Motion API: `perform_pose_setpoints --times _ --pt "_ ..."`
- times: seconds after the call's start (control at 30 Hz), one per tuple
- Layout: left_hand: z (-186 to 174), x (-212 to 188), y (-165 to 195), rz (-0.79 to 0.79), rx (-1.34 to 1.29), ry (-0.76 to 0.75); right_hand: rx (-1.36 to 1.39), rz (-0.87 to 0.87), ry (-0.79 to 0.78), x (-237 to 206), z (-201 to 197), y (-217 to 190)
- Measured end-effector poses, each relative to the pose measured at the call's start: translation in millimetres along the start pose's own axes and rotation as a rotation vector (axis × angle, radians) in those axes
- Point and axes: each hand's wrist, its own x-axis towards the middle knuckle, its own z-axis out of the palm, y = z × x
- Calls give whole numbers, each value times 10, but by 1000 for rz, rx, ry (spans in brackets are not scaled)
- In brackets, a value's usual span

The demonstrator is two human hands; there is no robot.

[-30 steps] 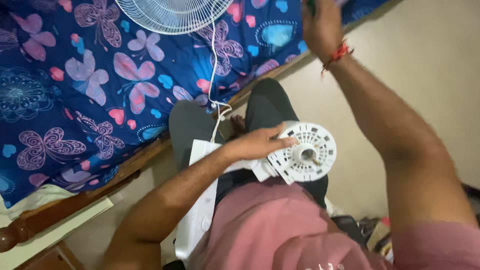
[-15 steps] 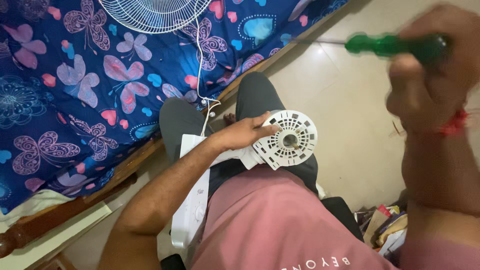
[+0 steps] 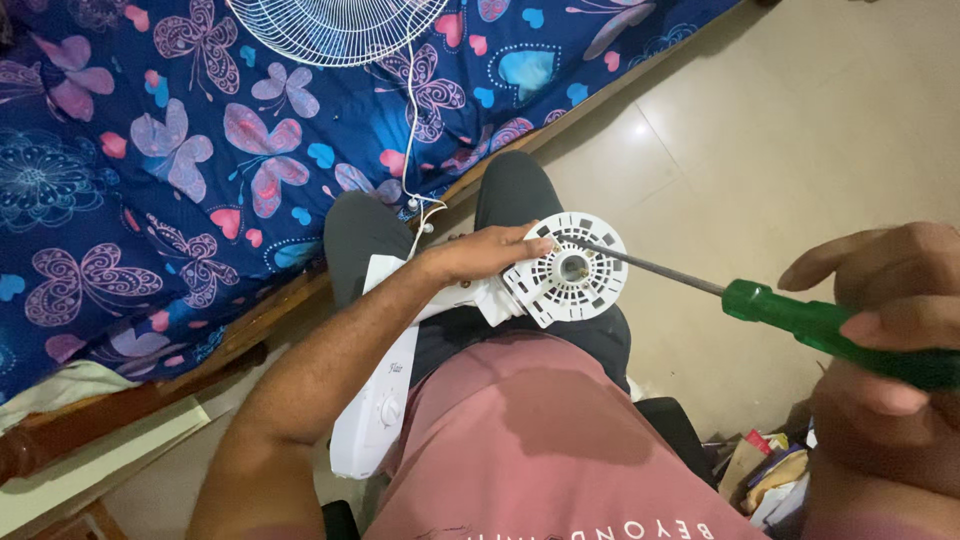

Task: The person uses a screwdriver to loosen and remove screws from the rear hub of a white electric fan. They then detach the fan head from the stand and continue to unscrew the central hub nut while holding the fan head on their lap.

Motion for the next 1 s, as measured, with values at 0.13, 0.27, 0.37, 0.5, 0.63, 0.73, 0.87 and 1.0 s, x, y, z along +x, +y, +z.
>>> perform_pose_setpoints --times 0.13,0.27,0.37,0.5,0.63,0.73,0.87,1.0 --pt "-4 11 -24 11 -47 -19 26 44 28 63 98 -99" --pt "-7 17 -59 15 -22 -17 18 41 23 56 172 -66" --pt "-6 48 -88 27 12 -12 20 24 -26 58 156 32" --pt "13 80 -144 64 37 2 33 -43 -129 121 123 141" --pt "20 99 -171 107 -3 -5 24 -82 -226 285 135 180" --pt "24 99 -168 57 32 1 13 -106 -216 348 199 149" --pt "23 94 -160 57 52 13 10 102 -57 157 325 -47" --pt "28 114 -171 78 59 13 -9 121 -25 93 359 -86"
